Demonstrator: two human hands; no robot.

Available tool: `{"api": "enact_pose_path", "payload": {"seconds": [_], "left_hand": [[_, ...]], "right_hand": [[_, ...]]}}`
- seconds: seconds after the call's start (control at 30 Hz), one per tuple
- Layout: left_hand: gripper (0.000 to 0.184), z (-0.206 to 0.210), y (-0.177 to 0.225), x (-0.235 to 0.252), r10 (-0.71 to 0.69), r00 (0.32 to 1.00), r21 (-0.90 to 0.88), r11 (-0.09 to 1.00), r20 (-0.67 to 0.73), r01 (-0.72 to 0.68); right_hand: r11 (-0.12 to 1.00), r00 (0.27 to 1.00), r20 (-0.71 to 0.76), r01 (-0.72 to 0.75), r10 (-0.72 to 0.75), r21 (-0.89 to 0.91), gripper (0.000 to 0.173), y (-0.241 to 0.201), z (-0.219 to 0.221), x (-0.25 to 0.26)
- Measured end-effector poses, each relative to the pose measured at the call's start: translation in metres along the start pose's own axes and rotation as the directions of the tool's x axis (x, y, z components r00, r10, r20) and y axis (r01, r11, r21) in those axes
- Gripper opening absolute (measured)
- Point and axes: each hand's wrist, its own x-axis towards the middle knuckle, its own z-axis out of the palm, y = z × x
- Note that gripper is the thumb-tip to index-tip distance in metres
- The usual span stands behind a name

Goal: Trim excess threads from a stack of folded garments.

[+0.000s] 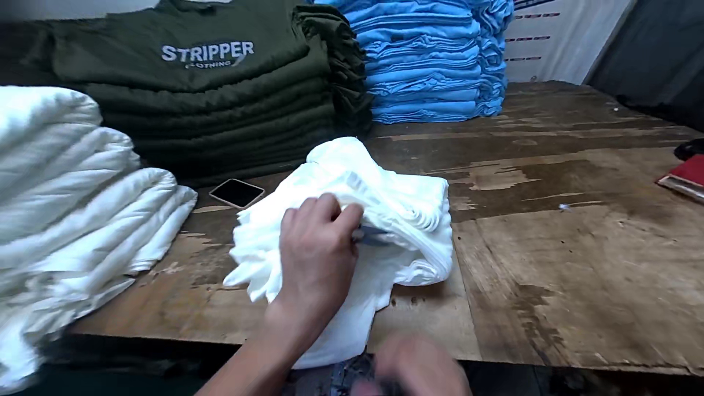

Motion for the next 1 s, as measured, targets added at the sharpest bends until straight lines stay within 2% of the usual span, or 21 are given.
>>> {"api": "enact_pose_path", "payload": {"seconds": [0.03,0.07,0.1,0.17,0.23,0.33,0.4,0.47,0.53,0.6,0.63,0.67,0.77,0.83,0.9,1.0], "left_hand": [[0.017,-0.001,0.001,0.013,0.014,1.0,-0.006,1.0,-0.014,-0.014],[0.016,-0.002,0.003,0.026,0.033,0.999,-0.007,0.999,-0.034,-0.033],[0.015,0.0,0.004,0.038,0.052,0.997,-0.002,0.999,-0.056,-0.052],[0.014,0.006,0.007,0.063,0.086,0.988,0.023,0.996,-0.13,-0.083],[0.017,0.017,0.005,0.086,0.123,0.962,0.077,0.991,-0.245,-0.107],[0.022,0.039,-0.031,0.097,0.298,0.863,0.145,0.954,-0.407,-0.261],[0.029,0.052,-0.071,0.074,0.423,0.819,0.079,0.901,-0.387,-0.427],[0.027,0.062,-0.1,0.024,0.436,0.85,-0.076,0.876,-0.296,-0.476],[0.025,0.066,-0.11,-0.043,0.384,0.912,-0.224,0.885,-0.145,-0.408],[0.023,0.057,-0.104,-0.1,0.313,0.947,-0.281,0.918,0.075,-0.281],[0.029,0.049,-0.097,-0.122,0.254,0.951,-0.317,0.929,0.175,-0.19],[0.033,0.042,-0.09,-0.139,0.198,0.952,-0.363,0.926,0.231,-0.104],[0.03,0.018,-0.067,-0.165,0.112,0.96,-0.545,0.837,0.257,0.049],[0.035,0.012,-0.053,-0.175,0.14,0.956,-0.586,0.809,0.256,0.038],[0.017,0.015,-0.051,-0.18,0.181,0.962,-0.594,0.804,0.205,-0.025],[0.016,0.006,-0.047,-0.167,0.101,0.984,-0.66,0.751,0.147,0.021]], "right_hand": [[0.973,0.985,0.056,-0.148,0.16,-0.177,0.046,0.023,0.013,0.01],[0.932,0.958,0.064,-0.255,0.28,-0.258,0.054,0.042,0.023,0.02],[0.915,0.941,0.031,-0.318,0.336,-0.249,0.059,0.057,0.032,0.029],[0.913,0.914,-0.006,-0.405,0.405,-0.058,0.062,0.065,0.049,0.048],[0.863,0.877,0.06,-0.48,0.477,0.155,0.061,0.063,0.061,0.064],[0.789,0.835,0.267,-0.545,0.481,0.285,0.057,0.064,0.047,0.071],[0.741,0.789,0.435,-0.587,0.434,0.325,0.049,0.072,0.018,0.064],[0.781,0.719,0.541,-0.601,0.436,0.17,0.038,0.079,-0.009,0.053],[0.859,0.675,0.604,-0.512,0.423,-0.03,0.024,0.077,-0.029,0.04],[0.885,0.633,0.637,-0.427,0.439,-0.185,0.018,0.064,-0.045,0.033],[0.883,0.634,0.619,-0.392,0.463,-0.259,0.02,0.056,-0.05,0.03],[0.881,0.671,0.571,-0.364,0.474,-0.304,0.023,0.049,-0.051,0.026],[0.941,0.869,0.371,-0.26,0.326,-0.217,0.017,0.043,-0.037,0.019],[0.984,0.944,0.283,-0.146,0.169,-0.101,0.019,0.046,-0.017,0.02],[0.998,0.962,0.273,0.017,0.0,-0.062,0.027,0.051,0.008,0.022],[0.954,0.961,0.238,0.194,-0.138,-0.23,0.044,0.053,0.043,0.024]]}}
